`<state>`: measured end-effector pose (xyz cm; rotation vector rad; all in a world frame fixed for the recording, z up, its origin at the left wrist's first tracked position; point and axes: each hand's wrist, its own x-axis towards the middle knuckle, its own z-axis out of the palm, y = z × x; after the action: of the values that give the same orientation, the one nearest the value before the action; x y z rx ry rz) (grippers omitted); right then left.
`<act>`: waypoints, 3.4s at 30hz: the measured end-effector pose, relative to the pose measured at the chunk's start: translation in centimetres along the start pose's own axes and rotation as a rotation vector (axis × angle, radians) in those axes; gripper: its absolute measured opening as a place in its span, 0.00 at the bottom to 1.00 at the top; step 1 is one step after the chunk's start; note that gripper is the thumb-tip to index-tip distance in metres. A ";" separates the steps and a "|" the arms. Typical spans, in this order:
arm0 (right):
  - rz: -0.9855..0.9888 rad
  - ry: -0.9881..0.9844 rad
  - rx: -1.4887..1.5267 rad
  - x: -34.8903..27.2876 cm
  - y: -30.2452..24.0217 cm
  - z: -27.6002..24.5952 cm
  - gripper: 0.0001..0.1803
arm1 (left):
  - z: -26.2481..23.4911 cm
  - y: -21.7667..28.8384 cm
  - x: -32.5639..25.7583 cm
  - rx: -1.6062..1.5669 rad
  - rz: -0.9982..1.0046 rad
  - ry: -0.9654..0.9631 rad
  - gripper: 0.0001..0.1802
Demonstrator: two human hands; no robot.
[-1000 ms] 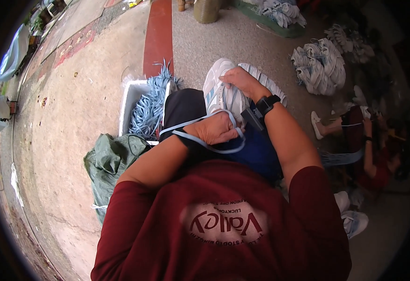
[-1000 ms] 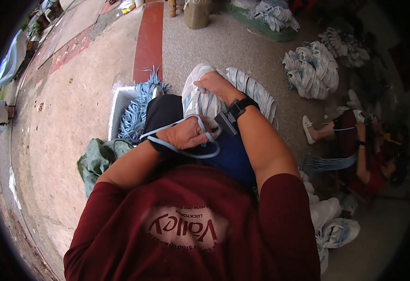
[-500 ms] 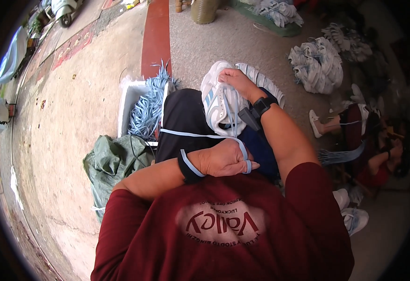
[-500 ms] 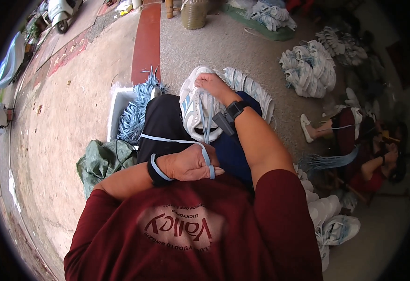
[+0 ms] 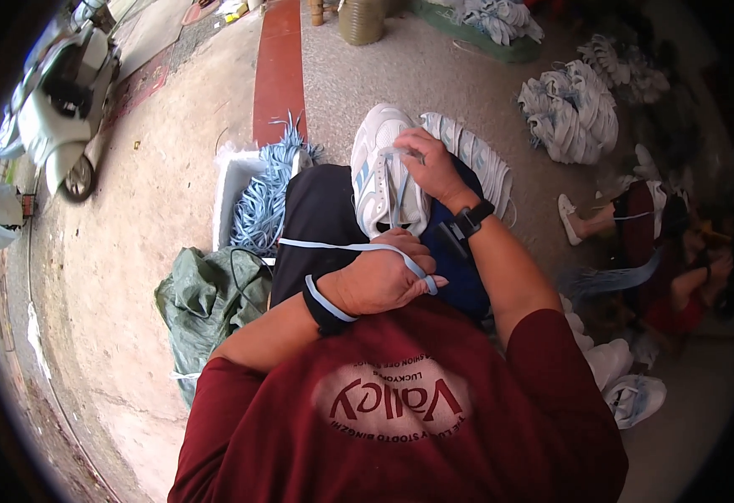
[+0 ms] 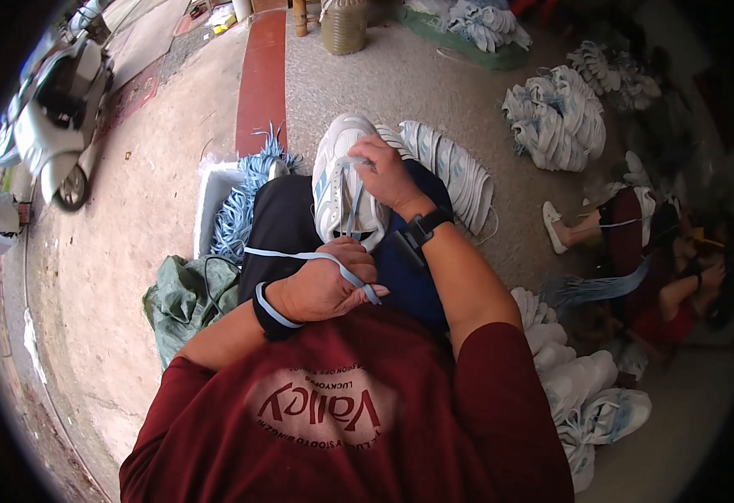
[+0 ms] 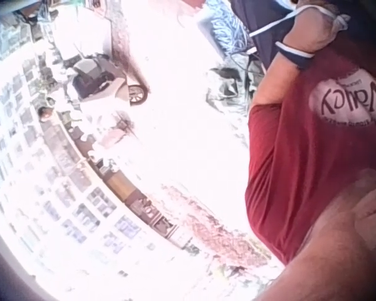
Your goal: Lace up white athletic shoes by pulling light blue laces through the eyelets.
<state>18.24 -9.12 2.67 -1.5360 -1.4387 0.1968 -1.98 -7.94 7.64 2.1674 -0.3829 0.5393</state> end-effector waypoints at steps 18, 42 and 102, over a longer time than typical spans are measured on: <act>0.084 0.093 -0.313 1.1 2.3 4.1 0.11 | -0.7 3.5 3.7 -0.549 -0.405 0.225 0.20; 0.424 0.278 0.570 -3.7 0.3 0.3 0.06 | -2.4 4.9 1.1 0.179 0.096 0.073 0.09; 0.187 -0.278 -0.426 -6.1 -1.4 -1.9 0.38 | 1.1 -10.7 1.2 0.639 -0.588 0.155 0.25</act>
<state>16.90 -15.46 1.74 -2.0585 -1.6243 0.2337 4.08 -2.58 0.47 2.6497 0.5810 0.5251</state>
